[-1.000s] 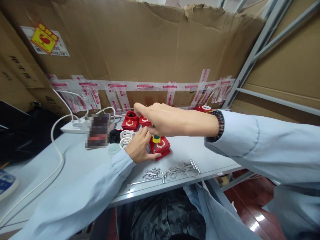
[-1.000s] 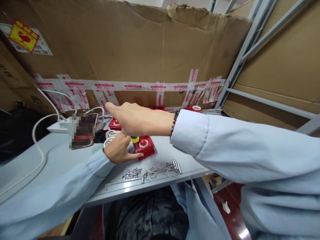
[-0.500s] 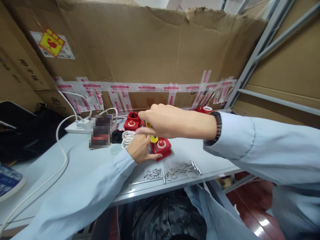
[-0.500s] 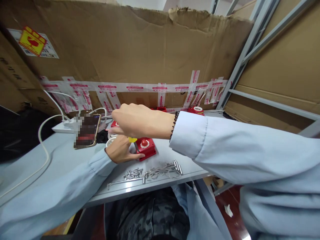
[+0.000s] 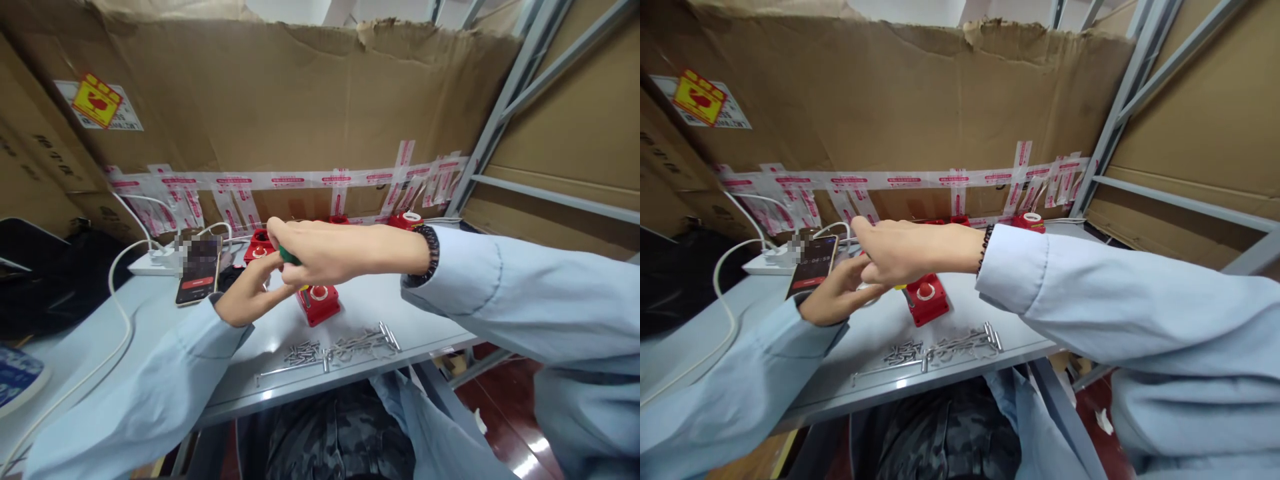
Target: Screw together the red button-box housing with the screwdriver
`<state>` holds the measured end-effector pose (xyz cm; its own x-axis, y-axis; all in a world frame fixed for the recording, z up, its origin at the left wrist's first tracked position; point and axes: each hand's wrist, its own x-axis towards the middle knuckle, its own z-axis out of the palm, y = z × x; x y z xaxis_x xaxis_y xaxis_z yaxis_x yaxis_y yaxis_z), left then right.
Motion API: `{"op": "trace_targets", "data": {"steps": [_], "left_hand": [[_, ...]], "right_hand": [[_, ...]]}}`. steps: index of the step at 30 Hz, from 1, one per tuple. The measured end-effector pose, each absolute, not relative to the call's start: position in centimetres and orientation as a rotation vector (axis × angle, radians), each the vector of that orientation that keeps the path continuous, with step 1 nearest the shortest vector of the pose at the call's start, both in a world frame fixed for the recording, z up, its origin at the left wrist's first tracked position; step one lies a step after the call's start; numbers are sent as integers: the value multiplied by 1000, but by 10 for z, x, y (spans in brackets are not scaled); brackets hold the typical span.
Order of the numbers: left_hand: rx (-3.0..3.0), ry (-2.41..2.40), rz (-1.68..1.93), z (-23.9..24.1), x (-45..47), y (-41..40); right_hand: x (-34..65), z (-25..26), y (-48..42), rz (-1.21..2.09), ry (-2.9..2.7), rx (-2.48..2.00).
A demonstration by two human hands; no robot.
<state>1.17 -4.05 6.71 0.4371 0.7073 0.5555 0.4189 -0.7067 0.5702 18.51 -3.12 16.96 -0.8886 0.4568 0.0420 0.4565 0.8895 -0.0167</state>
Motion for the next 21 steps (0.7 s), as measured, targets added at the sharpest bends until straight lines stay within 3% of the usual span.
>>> {"op": "trace_targets", "data": {"steps": [5,13,18,21], "left_hand": [[2170,1063,1343,58,20,-29],[1971,718,1262,57,22,-28],[1947,829,1469,58,33,-30],[1956,762,1375,57,35,-32]], "right_hand": [[190,157,-25,-166,-2840,-736],[200,147,-19,83,-2751,-624],[203,124,-28,140,-2498,-625],[205,111,-27,249,-2365,-520]]}}
